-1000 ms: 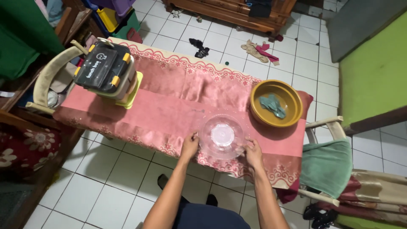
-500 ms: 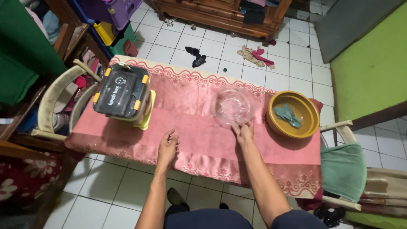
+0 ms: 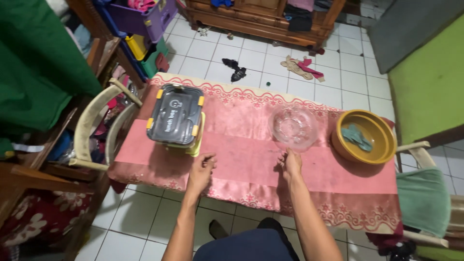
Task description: The person puts away tableware by picking up lunchbox components and glass plates from a table and placing them onto shelves inside a wooden cabinet.
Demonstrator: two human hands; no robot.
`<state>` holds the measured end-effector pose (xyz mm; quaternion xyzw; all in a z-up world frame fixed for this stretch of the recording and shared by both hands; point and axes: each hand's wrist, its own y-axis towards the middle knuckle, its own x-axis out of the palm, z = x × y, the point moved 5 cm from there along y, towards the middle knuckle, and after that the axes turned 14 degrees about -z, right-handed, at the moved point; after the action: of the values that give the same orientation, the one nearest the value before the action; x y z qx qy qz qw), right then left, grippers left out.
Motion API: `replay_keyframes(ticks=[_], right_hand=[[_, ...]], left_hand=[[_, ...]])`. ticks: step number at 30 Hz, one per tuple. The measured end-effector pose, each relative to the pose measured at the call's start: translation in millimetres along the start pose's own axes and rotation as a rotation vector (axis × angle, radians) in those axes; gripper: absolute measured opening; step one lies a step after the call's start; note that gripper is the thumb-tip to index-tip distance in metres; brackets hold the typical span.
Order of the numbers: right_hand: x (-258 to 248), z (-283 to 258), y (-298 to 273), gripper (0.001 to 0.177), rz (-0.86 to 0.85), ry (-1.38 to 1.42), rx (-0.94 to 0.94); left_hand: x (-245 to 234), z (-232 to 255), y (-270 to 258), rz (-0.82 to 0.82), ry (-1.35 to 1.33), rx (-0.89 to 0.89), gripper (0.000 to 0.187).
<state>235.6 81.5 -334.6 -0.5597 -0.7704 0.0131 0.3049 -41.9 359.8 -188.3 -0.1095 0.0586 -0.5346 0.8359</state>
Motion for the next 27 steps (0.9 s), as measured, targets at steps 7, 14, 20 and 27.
replay_keyframes(ticks=[7,14,20,27], right_hand=[[165.5,-19.9,-66.0,0.017,-0.376,-0.287,-0.048],[282.9,-18.7,-94.3,0.022,-0.618,-0.437,-0.035],[320.0,-14.5,-103.7,0.022,-0.683,-0.501,-0.055],[333.3,-19.2,-103.0,0.022,-0.722,-0.504,-0.061]], left_hand=[[-43.8,91.0,-47.8,0.194,0.126,0.437,0.019],[-90.9,129.1,-58.9,0.633,0.709,0.477,0.075],[-86.1,124.8,-45.0,0.639,0.798,0.371,0.092],[-90.3,122.3,-38.4,0.684,0.79,0.326,0.081]])
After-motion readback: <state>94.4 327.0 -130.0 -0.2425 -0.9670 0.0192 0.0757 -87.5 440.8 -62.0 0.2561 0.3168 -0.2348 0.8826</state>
